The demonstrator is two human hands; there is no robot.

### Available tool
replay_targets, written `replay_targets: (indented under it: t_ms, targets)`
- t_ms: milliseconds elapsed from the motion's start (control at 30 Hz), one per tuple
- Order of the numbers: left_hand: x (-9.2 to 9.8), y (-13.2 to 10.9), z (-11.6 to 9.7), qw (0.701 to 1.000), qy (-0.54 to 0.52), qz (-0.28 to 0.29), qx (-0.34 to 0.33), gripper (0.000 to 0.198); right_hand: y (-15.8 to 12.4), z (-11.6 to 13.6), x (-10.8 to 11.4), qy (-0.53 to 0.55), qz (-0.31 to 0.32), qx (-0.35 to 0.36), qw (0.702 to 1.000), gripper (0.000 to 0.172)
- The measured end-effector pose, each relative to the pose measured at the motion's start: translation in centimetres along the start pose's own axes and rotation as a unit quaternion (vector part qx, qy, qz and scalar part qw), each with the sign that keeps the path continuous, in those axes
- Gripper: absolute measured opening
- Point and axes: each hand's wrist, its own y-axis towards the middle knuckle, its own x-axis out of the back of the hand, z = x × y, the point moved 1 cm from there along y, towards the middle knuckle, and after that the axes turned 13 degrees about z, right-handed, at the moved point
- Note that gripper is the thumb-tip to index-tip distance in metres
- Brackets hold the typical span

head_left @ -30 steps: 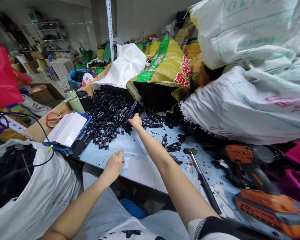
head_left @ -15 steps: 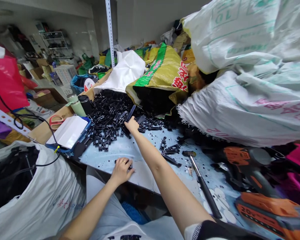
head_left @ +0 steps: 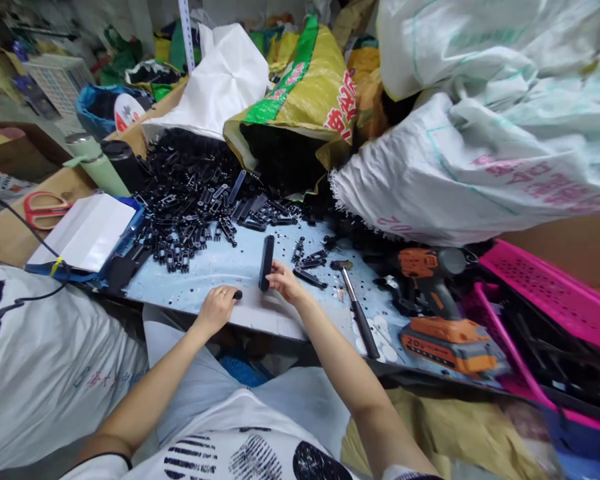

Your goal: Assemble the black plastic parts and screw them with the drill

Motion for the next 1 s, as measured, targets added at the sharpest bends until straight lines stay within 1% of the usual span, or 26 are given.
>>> replay_targets:
  t_ms: [67,133,200,233,267,300,333,367,400,433,467,500,533,567,600,667,733,767,800,833,867,900,933,967,1000]
  targets:
    - [0.1,0.2,-0.3,1.0,0.008,-0.005,0.007,0.024,-2.3,-0.6,-0.2,-0.035,-0.02,0.021,0.999,0.05]
    - [0.4,0.4,-0.9,1.0,0.008,-0.007,0.024,0.029,-4.1,-0.9,-0.4,-0.074,-0.039,0.048,0.995,0.063]
    - [0.7,0.5,-1.5,0.999,-0.009,-0.009,0.043,0.034,-5.8,-1.1,-0.2,-0.136,-0.072,0.07,0.986,0.067]
    - [0.9,0.4,-1.6,0.998,-0.023,-0.01,0.05,0.036,-6.8,-1.2,0.1,-0.183,-0.099,0.079,0.975,0.067]
    - [1.0,0.3,-1.7,0.998,-0.039,-0.011,0.055,0.037,-7.8,-1.2,0.5,-0.24,-0.127,0.083,0.959,0.064]
    - [1.1,0.1,-1.7,0.997,-0.058,-0.013,0.058,0.038,-8.7,-1.1,1.0,-0.308,-0.153,0.083,0.935,0.058]
    - [1.2,-0.1,-1.7,0.995,-0.077,-0.015,0.061,0.038,-9.5,-1.1,1.4,-0.381,-0.173,0.081,0.905,0.051]
    - [1.3,-0.3,-1.6,0.993,-0.098,-0.019,0.067,0.039,-10.2,-1.0,1.7,-0.455,-0.187,0.079,0.867,0.046]
    - [1.3,-0.5,-1.5,0.99,-0.12,-0.022,0.072,0.039,-10.5,-1.0,1.8,-0.523,-0.189,0.077,0.828,0.043]
    - [1.3,-0.6,-1.6,0.987,-0.142,-0.024,0.076,0.04,-10.5,-1.0,1.7,-0.585,-0.177,0.075,0.788,0.045]
    - [1.2,-0.5,-1.7,0.983,-0.166,-0.026,0.076,0.04,-10.1,-1.0,1.4,-0.636,-0.154,0.072,0.753,0.048]
    - [1.2,-0.4,-1.9,0.978,-0.192,-0.027,0.073,0.04,-9.5,-1.0,0.9,-0.675,-0.123,0.067,0.725,0.051]
    - [1.3,-0.2,-2.2,0.973,-0.219,-0.028,0.068,0.039,-8.7,-1.1,0.4,-0.702,-0.089,0.057,0.704,0.051]
    - [1.3,0.1,-2.6,0.967,-0.247,-0.028,0.062,0.039,-7.8,-1.2,-0.2,-0.72,-0.062,0.042,0.69,0.049]
    - [1.3,0.4,-3.0,0.96,-0.274,-0.027,0.057,0.039,-7.0,-1.3,-0.7,-0.729,-0.051,0.023,0.682,0.046]
    - [1.4,0.9,-3.7,0.945,-0.32,-0.03,0.058,0.039,-5.6,-1.4,-1.5,-0.733,-0.063,-0.01,0.677,0.046]
    - [1.3,1.2,-4.2,0.935,-0.347,-0.045,0.066,0.039,-5.0,-1.5,-1.8,-0.724,-0.084,-0.025,0.684,0.05]
    - [1.3,1.3,-4.4,0.93,-0.356,-0.056,0.068,0.039,-4.9,-1.6,-1.9,-0.708,-0.091,-0.022,0.7,0.052]
    - [1.2,1.4,-4.6,0.927,-0.363,-0.066,0.069,0.039,-4.9,-1.7,-2.0,-0.677,-0.098,-0.013,0.729,0.052]
    - [1.1,1.4,-4.8,0.923,-0.371,-0.073,0.069,0.038,-5.0,-1.7,-2.1,-0.627,-0.105,-0.001,0.772,0.05]
    - [1.0,1.5,-5.0,0.919,-0.38,-0.078,0.068,0.038,-5.1,-1.9,-2.3,-0.556,-0.11,0.009,0.824,0.049]
    - [1.0,1.6,-5.2,0.916,-0.388,-0.082,0.067,0.037,-5.2,-2.0,-2.5,-0.469,-0.108,0.014,0.876,0.05]
    - [1.0,1.6,-5.5,0.913,-0.392,-0.085,0.067,0.037,-5.3,-2.1,-2.8,-0.379,-0.102,0.015,0.92,0.051]
    - [1.1,1.7,-5.7,0.913,-0.392,-0.088,0.068,0.037,-5.3,-2.2,-3.0,-0.299,-0.09,0.012,0.95,0.054]
    - [1.3,1.8,-5.9,0.915,-0.388,-0.093,0.069,0.036,-5.4,-2.3,-3.3,-0.239,-0.077,0.009,0.968,0.056]
